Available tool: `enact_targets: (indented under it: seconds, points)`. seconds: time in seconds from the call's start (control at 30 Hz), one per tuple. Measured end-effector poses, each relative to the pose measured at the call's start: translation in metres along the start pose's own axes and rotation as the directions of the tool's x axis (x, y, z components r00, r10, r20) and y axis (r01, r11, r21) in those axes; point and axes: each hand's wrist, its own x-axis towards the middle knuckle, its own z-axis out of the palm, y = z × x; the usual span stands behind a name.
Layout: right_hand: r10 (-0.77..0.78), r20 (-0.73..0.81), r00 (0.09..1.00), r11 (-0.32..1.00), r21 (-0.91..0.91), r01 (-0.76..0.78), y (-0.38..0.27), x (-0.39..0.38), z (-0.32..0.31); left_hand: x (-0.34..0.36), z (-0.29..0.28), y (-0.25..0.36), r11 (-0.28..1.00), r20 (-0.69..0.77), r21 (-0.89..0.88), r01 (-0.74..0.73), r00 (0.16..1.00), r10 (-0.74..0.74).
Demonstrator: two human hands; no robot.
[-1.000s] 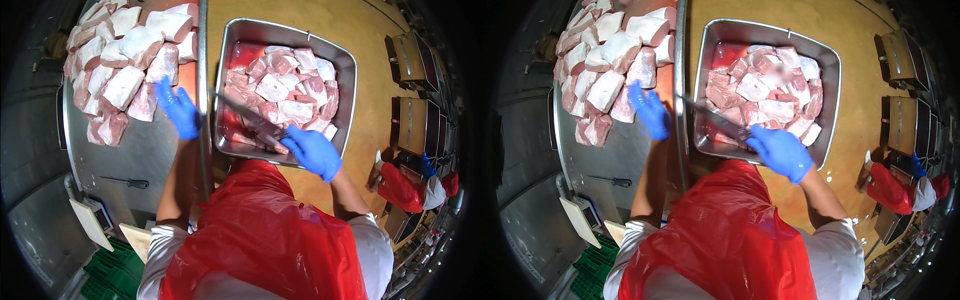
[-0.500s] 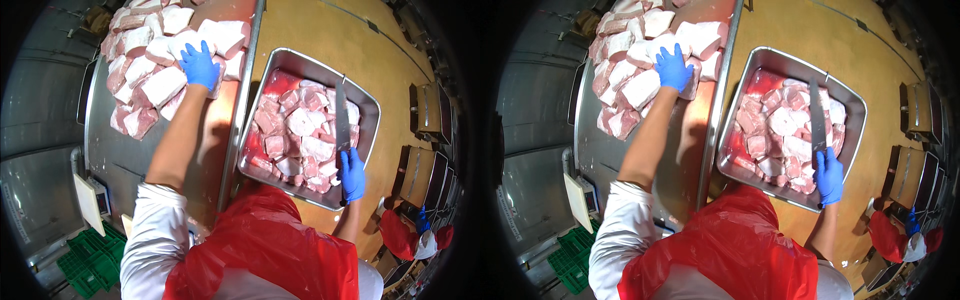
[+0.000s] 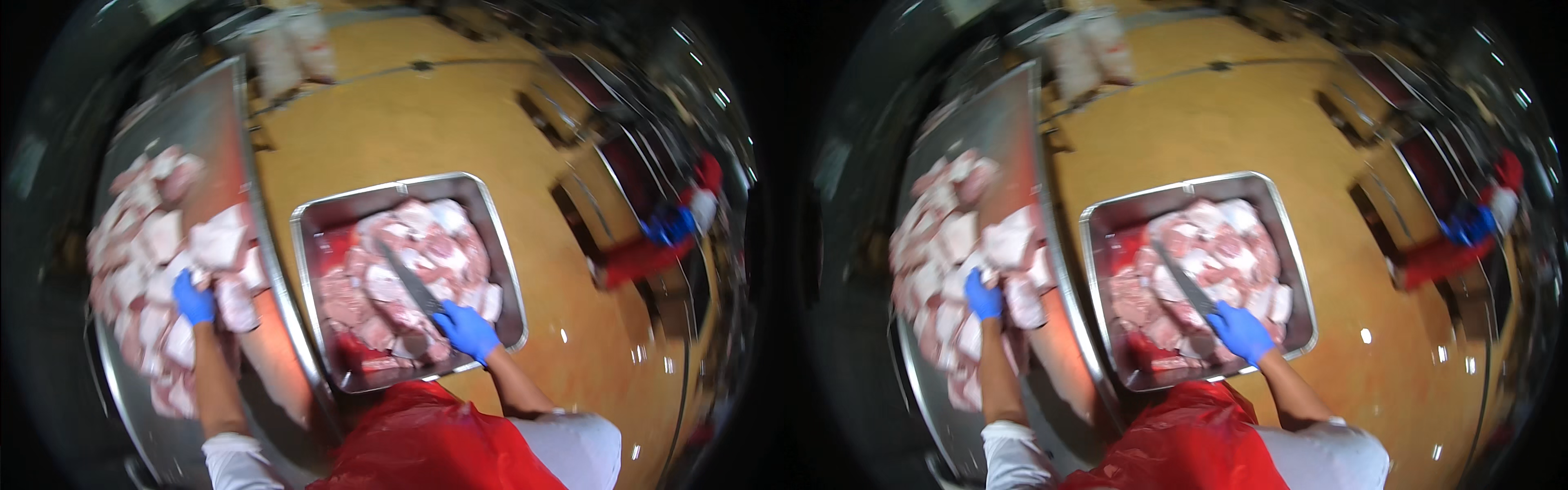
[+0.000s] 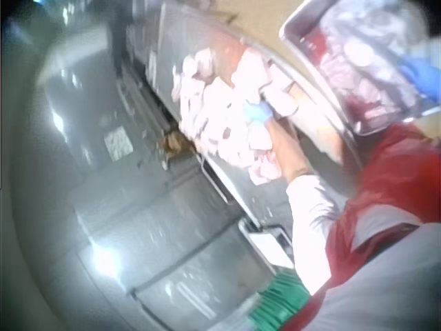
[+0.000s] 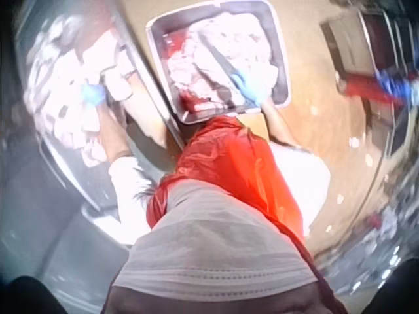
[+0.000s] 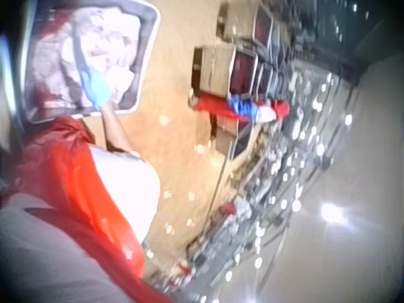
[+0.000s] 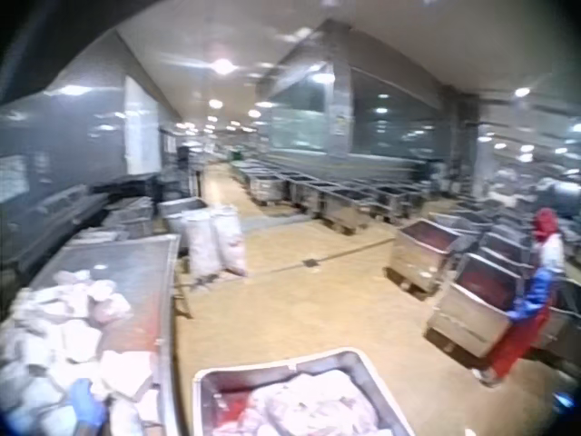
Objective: The person cuts large pieces of raw meat into smaller portions using a knife on a cutting board. The cut pieces are placed into a green basket and a metal tray. The person also sharpens the knife with a honing steel during the process.
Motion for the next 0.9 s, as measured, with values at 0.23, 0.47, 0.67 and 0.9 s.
enact_targets:
  seconds: [0.23, 0.47, 0.67, 0.9]
  points:
    - [-0.088, 0.16, 0.983, 0.973, 0.227, 0.05, -0.027, 0.018, 0.024, -0.159, -0.091, -0.018, -0.205, 0.465, -0.856, 0.475, 0.532, -0.708]
    - [-0.309, 0.36, 0.88, 0.95, 0.169, 0.264, -0.064, 0.042, 0.066, -0.38, -0.266, 0.081, -0.767, 0.714, -0.601, 0.224, 0.582, -0.389]
    - [-0.536, 0.549, 0.641, 0.823, 0.172, 0.541, -0.125, -0.009, 0.142, -0.425, -0.49, 0.115, 0.108, -0.025, -0.919, 0.378, 0.216, -0.976]
    - [-0.732, 0.65, 0.206, 0.512, 0.326, 0.795, -0.226, -0.163, 0.227, -0.583, -0.515, 0.088, 0.134, -0.717, 0.478, 0.868, 0.474, -0.51]
